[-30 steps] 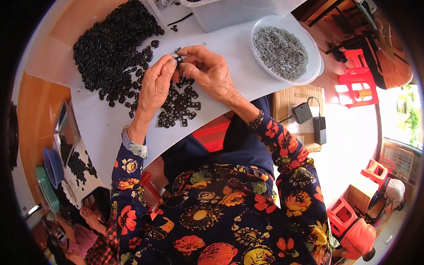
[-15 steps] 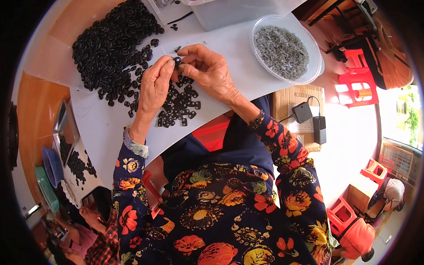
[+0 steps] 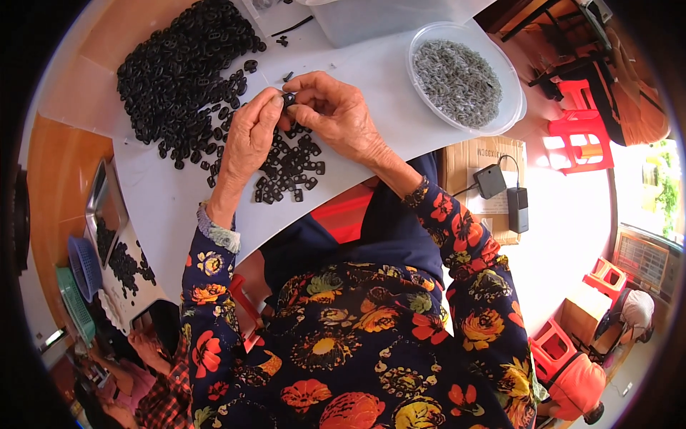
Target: The person assembles small plastic components by hand, picking up plastic pieces and pins from the table and fitting them together.
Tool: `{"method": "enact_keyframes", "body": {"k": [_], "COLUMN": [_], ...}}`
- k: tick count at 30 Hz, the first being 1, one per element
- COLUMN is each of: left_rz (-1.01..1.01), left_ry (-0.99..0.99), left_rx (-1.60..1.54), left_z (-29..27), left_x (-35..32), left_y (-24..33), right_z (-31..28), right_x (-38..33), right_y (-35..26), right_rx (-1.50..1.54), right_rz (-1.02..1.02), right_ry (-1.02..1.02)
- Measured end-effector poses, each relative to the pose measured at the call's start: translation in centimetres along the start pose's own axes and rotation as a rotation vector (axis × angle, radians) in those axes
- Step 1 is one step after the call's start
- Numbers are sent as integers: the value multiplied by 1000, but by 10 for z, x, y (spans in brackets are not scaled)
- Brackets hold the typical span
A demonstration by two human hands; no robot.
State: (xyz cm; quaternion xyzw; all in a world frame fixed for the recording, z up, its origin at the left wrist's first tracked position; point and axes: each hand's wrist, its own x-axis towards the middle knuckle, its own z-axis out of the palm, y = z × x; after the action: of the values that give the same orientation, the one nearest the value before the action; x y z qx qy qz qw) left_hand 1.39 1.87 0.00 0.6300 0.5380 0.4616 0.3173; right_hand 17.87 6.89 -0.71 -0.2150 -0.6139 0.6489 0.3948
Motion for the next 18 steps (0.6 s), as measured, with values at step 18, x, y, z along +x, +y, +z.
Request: {"method": "enact_keyframes", "body": {"k": [18], "left_rz": [-62], "left_ry": [37], "left_rx": [15], "left_z": [0], "left_x": [-2], "left_y": [5], "right_z": [3], "right_x": [2], "right_y": [9], "right_rx": [-79], "right_rz": [-23], "right_ry": [19]}}
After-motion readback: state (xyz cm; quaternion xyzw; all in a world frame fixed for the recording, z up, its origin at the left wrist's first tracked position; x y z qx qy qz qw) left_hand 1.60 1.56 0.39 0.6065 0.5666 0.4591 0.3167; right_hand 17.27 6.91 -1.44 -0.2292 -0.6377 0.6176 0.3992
